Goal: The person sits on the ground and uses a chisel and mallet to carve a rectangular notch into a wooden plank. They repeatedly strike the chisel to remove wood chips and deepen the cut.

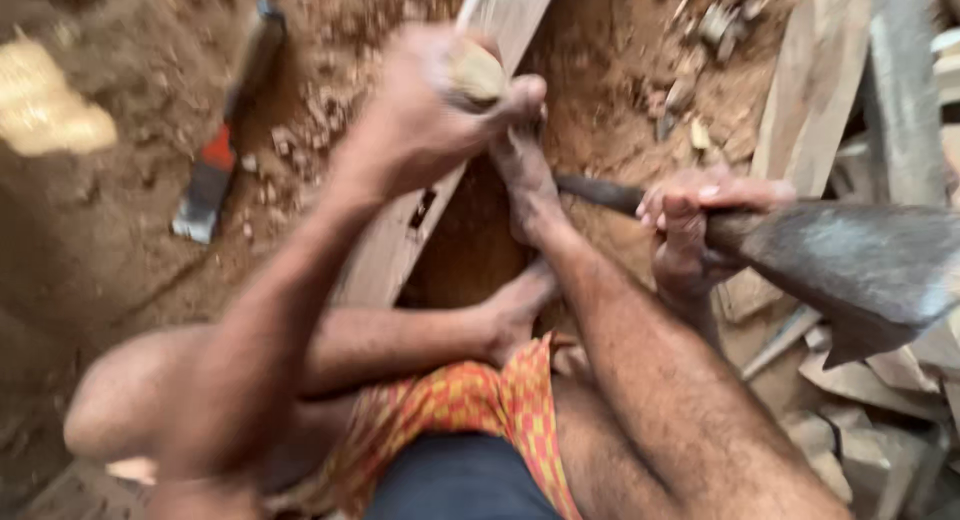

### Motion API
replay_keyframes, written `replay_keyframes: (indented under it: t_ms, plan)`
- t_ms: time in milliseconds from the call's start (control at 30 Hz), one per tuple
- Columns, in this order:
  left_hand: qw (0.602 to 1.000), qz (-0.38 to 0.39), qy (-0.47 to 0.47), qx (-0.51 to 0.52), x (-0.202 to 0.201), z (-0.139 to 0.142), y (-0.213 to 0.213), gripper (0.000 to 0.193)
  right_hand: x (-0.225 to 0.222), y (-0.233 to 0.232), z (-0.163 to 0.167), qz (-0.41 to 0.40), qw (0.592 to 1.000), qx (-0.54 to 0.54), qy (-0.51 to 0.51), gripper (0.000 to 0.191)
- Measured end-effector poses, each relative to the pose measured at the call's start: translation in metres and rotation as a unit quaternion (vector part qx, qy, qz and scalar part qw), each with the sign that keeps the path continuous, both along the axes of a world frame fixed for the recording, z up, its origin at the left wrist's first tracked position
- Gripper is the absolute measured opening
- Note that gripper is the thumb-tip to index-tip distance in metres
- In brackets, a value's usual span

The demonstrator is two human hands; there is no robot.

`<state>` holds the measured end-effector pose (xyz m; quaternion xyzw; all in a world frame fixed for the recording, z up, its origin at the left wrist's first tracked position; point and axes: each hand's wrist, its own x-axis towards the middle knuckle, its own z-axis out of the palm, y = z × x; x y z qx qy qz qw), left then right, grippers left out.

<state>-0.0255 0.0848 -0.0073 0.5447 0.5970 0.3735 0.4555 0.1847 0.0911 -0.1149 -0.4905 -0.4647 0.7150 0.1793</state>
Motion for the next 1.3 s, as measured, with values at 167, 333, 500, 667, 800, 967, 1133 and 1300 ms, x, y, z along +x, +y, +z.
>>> replay_keyframes:
  t_ms: [167,333,500,667,800,967,1133,1300]
  plan:
    - [0.928,-0.091,0.276,-0.234,-0.012,-0.009,-0.072,0.090,0.002,0.007,-0.015,0.194,0.822,0.389,-0.367,0.054]
    - [0.896,-0.083,0.275,-0.337,0.002,-0.079,-0.114,0.097,-0.006,0.010,-0.024,0.334,0.411,0.537,-0.657,0.047]
    - [0.904,-0.129,0.273,-0.302,-0.016,-0.103,-0.122,0.104,-0.010,0.009,-0.017,0.514,-0.436,0.383,-0.631,0.073]
    - [0.907,-0.064,0.287,-0.301,-0.034,-0.076,-0.122,0.077,-0.006,0.004,-0.029,0.350,-0.072,0.605,-0.712,0.067]
    - [0.915,-0.029,0.400,-0.038,-0.015,-0.052,-0.103,0.104,-0.009,0.011,-0.033,0.210,0.293,0.687,-0.631,0.087]
    - [0.952,0.085,0.219,-0.195,-0.018,-0.019,-0.070,0.047,-0.014,0.014,-0.017,0.042,0.958,0.212,-0.190,0.072]
    - [0.992,0.016,-0.128,-0.012,-0.022,0.011,-0.085,0.032,-0.022,0.004,0.010,0.019,0.968,0.163,-0.189,0.067]
    - [0.961,-0.010,-0.273,0.045,-0.001,-0.024,-0.076,0.032,-0.010,0.001,-0.004,0.079,0.949,0.230,-0.199,0.081]
